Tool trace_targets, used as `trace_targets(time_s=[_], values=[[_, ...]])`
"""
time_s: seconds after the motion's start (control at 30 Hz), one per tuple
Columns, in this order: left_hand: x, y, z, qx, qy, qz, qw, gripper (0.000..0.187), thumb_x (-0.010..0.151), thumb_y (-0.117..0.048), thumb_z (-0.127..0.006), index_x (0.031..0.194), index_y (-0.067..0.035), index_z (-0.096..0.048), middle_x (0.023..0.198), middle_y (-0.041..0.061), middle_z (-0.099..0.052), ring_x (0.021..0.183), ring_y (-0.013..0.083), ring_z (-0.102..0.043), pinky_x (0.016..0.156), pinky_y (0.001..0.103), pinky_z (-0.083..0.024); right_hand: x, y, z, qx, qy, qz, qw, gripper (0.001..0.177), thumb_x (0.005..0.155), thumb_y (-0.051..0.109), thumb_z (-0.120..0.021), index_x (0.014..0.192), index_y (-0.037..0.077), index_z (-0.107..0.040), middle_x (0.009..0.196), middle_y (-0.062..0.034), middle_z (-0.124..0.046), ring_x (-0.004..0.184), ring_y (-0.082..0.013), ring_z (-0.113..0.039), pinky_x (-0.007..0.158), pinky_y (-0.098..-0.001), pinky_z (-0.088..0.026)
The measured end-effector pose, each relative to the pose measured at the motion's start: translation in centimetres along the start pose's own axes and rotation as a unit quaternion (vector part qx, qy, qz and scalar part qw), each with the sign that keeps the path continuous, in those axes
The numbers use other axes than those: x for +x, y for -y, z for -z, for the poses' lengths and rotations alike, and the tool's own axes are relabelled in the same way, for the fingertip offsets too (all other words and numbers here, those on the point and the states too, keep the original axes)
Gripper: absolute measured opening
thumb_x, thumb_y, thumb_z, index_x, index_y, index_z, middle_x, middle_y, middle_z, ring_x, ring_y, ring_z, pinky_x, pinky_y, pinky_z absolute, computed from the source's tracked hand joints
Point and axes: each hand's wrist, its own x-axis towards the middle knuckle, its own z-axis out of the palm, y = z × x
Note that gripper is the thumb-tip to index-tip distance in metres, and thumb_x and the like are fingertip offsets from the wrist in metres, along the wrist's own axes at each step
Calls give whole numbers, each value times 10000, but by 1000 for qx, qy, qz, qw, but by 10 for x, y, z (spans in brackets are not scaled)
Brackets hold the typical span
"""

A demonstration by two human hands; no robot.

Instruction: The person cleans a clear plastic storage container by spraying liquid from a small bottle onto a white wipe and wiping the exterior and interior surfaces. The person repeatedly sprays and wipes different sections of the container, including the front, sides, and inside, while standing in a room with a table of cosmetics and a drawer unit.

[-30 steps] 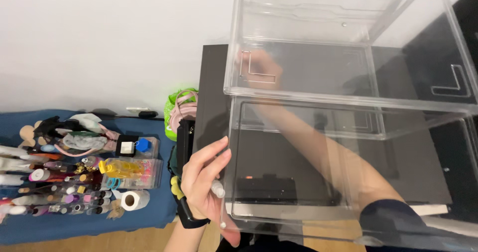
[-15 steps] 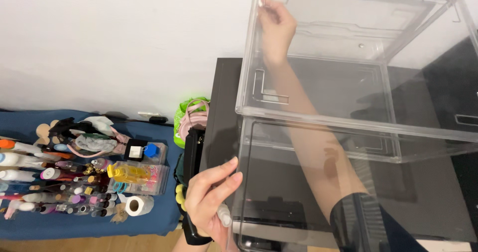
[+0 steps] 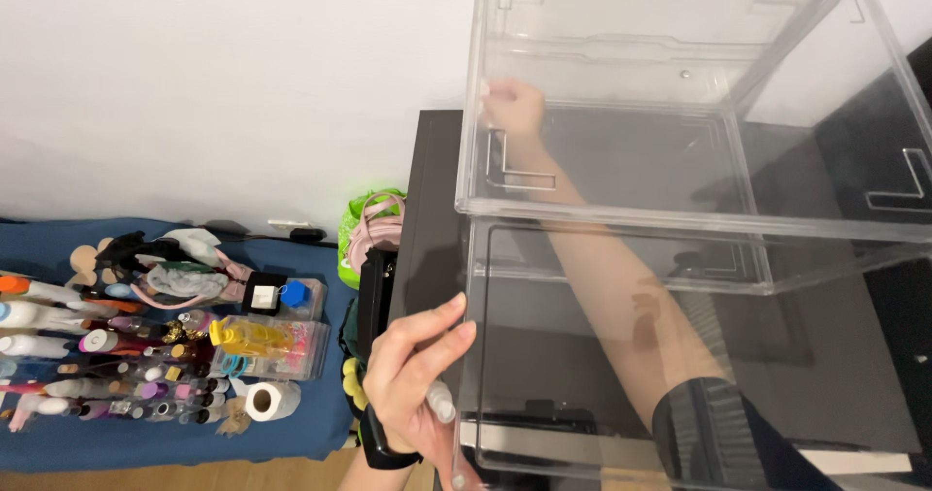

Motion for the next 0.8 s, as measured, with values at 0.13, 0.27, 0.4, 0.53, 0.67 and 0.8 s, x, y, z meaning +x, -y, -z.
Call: trace_targets(time_s=[0.13, 0.27, 0.4, 0.53, 0.67, 0.8], values=[[-1, -5, -3, -14, -11, 45, 999, 1186, 643, -990, -505, 1210, 29, -722, 1272, 225, -707, 931, 230, -706, 789, 291, -582, 1, 72, -14, -8, -15, 77, 997, 247, 852, -1, -734, 1097, -26, -750, 945, -67, -748, 798, -139, -702, 679, -268, -589], [5, -8, -2, -41, -4, 60, 997, 1252, 584, -1021, -509, 1210, 44, -709, 1284, 223, -671, 920, 222, -680, 757, 267, -551, -23, 141, -21, 53, 33, 97, 993, 228, 912, 3, -714, 1133, -43, -747, 1069, -78, -737, 922, -138, -699, 798, -267, -598], [12, -12, -1, -70, -6, 28, 997, 1226, 579, -969, -582, 1270, 38, -690, 1298, 194, -621, 984, 221, -689, 883, 305, -598, -70, 164, -17, 67, 75, 84, 991, 230, 920, 3, -707, 1146, -29, -724, 1109, -76, -728, 968, -140, -718, 860, -276, -611], [17, -13, -1, -70, -8, 7, 997, 1217, 569, -945, -605, 1283, 37, -679, 1303, 186, -601, 1013, 225, -680, 908, 317, -588, -126, 162, -2, 25, 112, 80, 990, 204, 938, 0, -722, 1138, -39, -721, 1040, -147, -728, 891, -182, -698, 810, -319, -569], [20, -14, -3, -75, -16, 45, 996, 1262, 530, -996, -595, 1201, 68, -698, 1251, 219, -621, 844, 180, -595, 721, 275, -511, -183, 166, 18, 88, 184, 20, 979, 154, 997, 36, -663, 1133, -6, -721, 1075, -94, -727, 981, -155, -699, 898, -307, -577], [24, -16, -4, -79, -22, 20, 996, 1216, 579, -966, -611, 1232, 57, -678, 1272, 213, -594, 887, 187, -603, 756, 283, -508, -219, 172, 25, 55, 209, 38, 976, 198, 929, -15, -673, 1118, -2, -730, 1087, -35, -706, 1012, -156, -698, 915, -313, -578]])
